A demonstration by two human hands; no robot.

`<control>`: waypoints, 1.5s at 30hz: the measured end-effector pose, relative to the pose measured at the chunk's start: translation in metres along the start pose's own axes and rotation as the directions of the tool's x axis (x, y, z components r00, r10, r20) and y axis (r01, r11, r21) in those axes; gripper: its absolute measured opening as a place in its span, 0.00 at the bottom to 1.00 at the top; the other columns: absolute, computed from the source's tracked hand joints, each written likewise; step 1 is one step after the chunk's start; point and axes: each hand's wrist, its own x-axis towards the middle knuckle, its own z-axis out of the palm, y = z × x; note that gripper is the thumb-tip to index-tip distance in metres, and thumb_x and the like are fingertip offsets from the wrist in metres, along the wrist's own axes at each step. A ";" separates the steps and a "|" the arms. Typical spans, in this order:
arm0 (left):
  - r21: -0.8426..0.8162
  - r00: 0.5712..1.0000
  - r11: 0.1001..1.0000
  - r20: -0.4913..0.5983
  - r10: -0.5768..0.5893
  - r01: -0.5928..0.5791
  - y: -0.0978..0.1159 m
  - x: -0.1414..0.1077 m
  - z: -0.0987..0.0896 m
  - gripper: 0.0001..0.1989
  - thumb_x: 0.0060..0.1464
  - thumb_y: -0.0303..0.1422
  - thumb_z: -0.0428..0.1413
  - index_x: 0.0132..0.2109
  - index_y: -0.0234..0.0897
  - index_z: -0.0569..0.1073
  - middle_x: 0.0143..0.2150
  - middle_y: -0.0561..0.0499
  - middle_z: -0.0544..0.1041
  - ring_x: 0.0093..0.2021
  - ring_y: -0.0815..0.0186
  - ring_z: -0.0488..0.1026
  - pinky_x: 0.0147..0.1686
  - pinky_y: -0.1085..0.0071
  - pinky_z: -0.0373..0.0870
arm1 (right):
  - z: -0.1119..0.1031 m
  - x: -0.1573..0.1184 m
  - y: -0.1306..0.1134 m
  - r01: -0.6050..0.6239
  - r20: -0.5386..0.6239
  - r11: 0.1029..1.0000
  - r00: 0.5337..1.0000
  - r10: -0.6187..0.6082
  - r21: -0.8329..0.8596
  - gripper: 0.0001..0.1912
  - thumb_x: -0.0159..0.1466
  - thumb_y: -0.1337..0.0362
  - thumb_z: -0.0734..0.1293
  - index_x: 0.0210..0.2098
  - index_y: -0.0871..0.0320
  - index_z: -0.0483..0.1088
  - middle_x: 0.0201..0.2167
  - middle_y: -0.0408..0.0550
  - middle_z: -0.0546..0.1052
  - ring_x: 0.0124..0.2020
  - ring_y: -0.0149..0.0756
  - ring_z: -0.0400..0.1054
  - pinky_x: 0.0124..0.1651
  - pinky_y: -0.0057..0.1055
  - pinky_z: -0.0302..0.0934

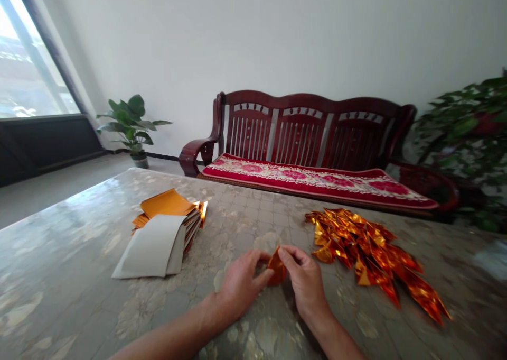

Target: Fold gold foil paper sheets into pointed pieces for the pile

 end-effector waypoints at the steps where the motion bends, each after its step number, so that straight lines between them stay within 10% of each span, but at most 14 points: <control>1: -0.028 0.999 1.000 -0.032 -0.010 0.009 0.000 0.000 0.001 0.12 0.51 0.32 0.58 0.44 0.38 0.76 0.41 0.51 0.80 0.40 0.63 0.74 0.39 0.72 0.65 | -0.001 0.001 0.001 -0.027 -0.055 0.998 0.998 0.030 0.056 0.17 0.53 0.50 0.74 0.31 0.58 0.77 0.23 0.42 0.75 0.23 0.30 0.63 0.26 0.25 0.57; 24: -0.086 0.980 0.990 -0.159 -0.122 0.109 -0.011 0.005 -0.003 0.21 0.60 0.41 0.50 0.27 0.36 0.79 0.23 0.53 0.77 0.27 0.66 0.71 0.29 0.73 0.61 | -0.005 -0.001 0.007 -0.018 -0.103 0.997 0.994 0.026 0.080 0.20 0.55 0.47 0.73 0.31 0.58 0.71 0.22 0.42 0.74 0.26 0.32 0.66 0.25 0.24 0.60; 31: -0.012 0.942 0.989 -0.306 0.139 -0.150 -0.021 0.008 -0.008 0.17 0.56 0.33 0.56 0.54 0.41 0.75 0.43 0.49 0.77 0.41 0.63 0.73 0.41 0.69 0.69 | -0.006 0.000 0.010 0.027 -0.094 0.998 0.995 -0.022 0.050 0.19 0.56 0.47 0.72 0.31 0.57 0.71 0.21 0.42 0.74 0.25 0.33 0.66 0.26 0.26 0.59; 45: 0.211 0.958 0.957 -0.162 0.236 -0.200 0.004 0.004 -0.012 0.08 0.60 0.35 0.57 0.38 0.42 0.81 0.32 0.51 0.78 0.36 0.63 0.72 0.39 0.69 0.64 | 0.003 -0.007 -0.001 0.141 -0.038 0.980 0.988 -0.147 -0.139 0.14 0.54 0.52 0.72 0.26 0.57 0.74 0.20 0.42 0.73 0.22 0.33 0.64 0.28 0.28 0.59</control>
